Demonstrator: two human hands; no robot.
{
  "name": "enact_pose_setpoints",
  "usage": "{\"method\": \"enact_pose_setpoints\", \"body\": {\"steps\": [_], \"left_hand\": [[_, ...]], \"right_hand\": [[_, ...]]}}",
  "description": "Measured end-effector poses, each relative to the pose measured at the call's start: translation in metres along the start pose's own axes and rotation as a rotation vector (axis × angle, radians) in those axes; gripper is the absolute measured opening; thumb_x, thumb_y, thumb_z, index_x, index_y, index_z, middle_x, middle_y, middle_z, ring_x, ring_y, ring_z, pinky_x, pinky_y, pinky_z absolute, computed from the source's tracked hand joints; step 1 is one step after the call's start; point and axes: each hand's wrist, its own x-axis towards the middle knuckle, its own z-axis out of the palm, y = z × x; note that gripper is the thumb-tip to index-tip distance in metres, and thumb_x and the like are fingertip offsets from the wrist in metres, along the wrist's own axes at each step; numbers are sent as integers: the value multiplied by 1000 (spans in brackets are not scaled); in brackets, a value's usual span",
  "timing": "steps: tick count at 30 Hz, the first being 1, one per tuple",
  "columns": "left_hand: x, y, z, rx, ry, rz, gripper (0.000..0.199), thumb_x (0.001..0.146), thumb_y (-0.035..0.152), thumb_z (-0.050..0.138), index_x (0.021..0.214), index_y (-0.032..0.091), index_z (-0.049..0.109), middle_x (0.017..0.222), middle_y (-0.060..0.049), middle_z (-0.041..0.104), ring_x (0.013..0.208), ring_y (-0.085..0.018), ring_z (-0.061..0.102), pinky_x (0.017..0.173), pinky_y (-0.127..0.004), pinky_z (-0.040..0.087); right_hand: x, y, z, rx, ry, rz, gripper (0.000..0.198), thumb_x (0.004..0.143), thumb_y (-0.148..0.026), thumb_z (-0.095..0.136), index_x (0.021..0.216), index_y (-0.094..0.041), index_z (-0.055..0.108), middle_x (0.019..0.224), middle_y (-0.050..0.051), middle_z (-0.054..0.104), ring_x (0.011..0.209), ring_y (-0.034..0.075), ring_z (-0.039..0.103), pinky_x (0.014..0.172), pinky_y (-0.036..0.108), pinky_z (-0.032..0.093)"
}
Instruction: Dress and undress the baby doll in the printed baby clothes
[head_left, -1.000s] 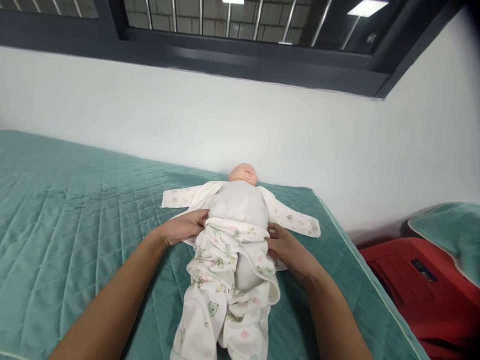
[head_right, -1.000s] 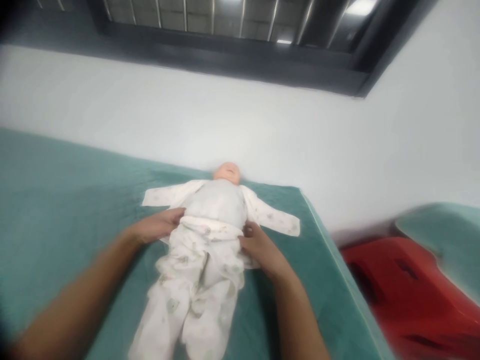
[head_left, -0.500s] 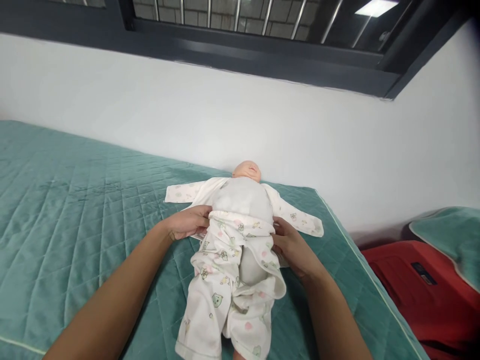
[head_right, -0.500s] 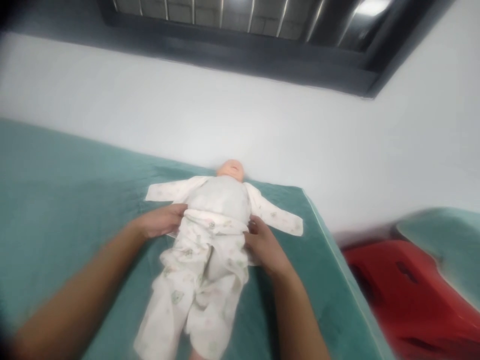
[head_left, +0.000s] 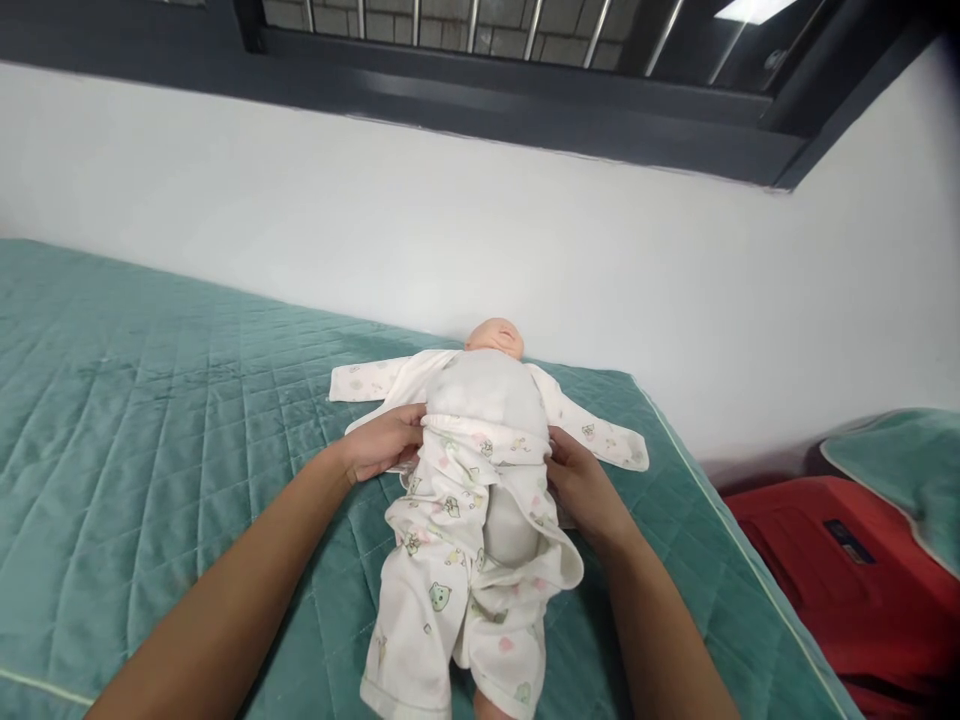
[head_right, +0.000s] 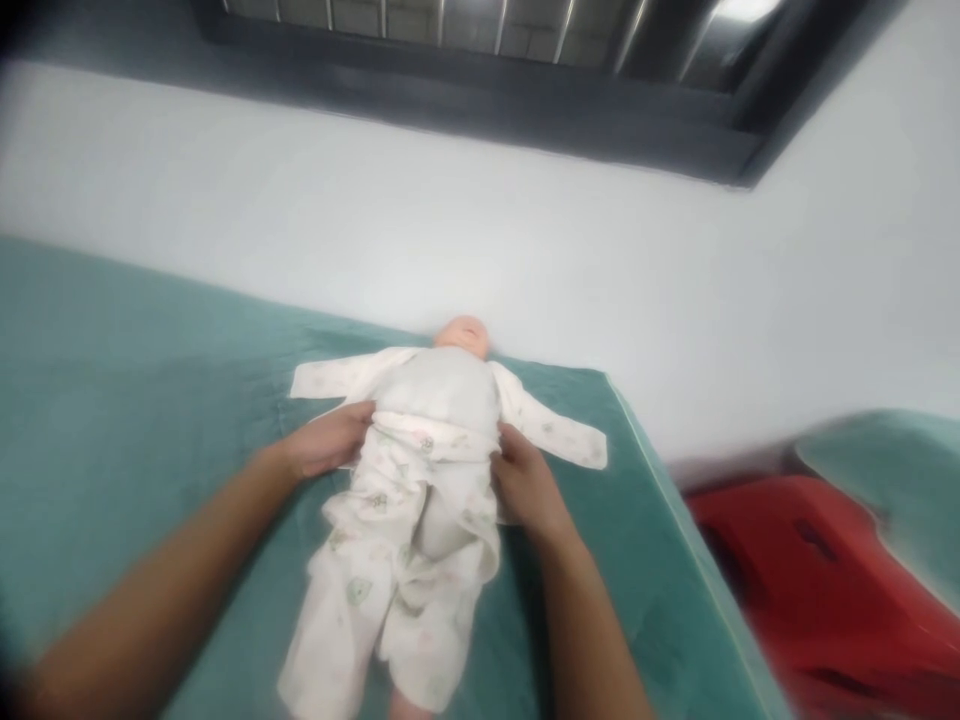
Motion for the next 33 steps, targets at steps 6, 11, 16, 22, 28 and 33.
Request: {"method": "enact_pose_setpoints", "body": {"steps": [6, 11, 16, 22, 28, 33], "left_hand": [[-3, -1, -5, 166, -46, 27, 63, 61, 4, 67, 122, 19, 60, 116, -8, 70, 103, -23, 66, 79, -27, 53], [-4, 2, -6, 284, -64, 110, 70, 53, 0, 68, 120, 18, 62, 117, -8, 69, 112, -25, 60, 92, -30, 49], [-10, 9, 3, 389, 47, 67, 51, 62, 11, 63, 112, 18, 66, 104, -6, 72, 95, -23, 64, 71, -26, 50], [-8, 7, 3, 434, 79, 98, 41, 63, 14, 58, 103, 17, 69, 87, -4, 72, 77, -19, 63, 65, -25, 49], [-2, 3, 0, 400, 77, 74, 36, 61, 11, 50, 91, 16, 70, 79, -3, 72, 73, -19, 63, 65, -26, 50], [-1, 3, 5, 365, 111, 79, 32, 61, 13, 50, 85, 16, 71, 75, -4, 72, 75, -21, 66, 63, -26, 49]], "right_hand": [[-7, -7, 3, 101, -115, 42, 51, 74, -18, 69, 124, -25, 60, 123, 4, 67, 112, 26, 62, 96, 41, 50], [-17, -15, 5, 232, -146, 96, 62, 74, -22, 74, 132, -27, 54, 129, 6, 63, 114, 27, 60, 96, 41, 50], [-22, -26, 6, 266, -144, 143, 64, 71, -29, 78, 131, -28, 55, 126, 7, 64, 114, 28, 60, 93, 40, 52], [-17, -21, 8, 243, -105, 82, 51, 75, -26, 71, 125, -25, 59, 120, 6, 67, 114, 28, 61, 90, 38, 52], [-5, -8, 6, 121, 4, 14, 43, 72, -19, 66, 114, -26, 66, 106, 4, 73, 104, 29, 64, 83, 39, 53], [1, -1, 3, 21, 102, -9, 37, 67, -16, 63, 103, -27, 70, 98, 1, 75, 102, 29, 64, 79, 38, 54]]}}
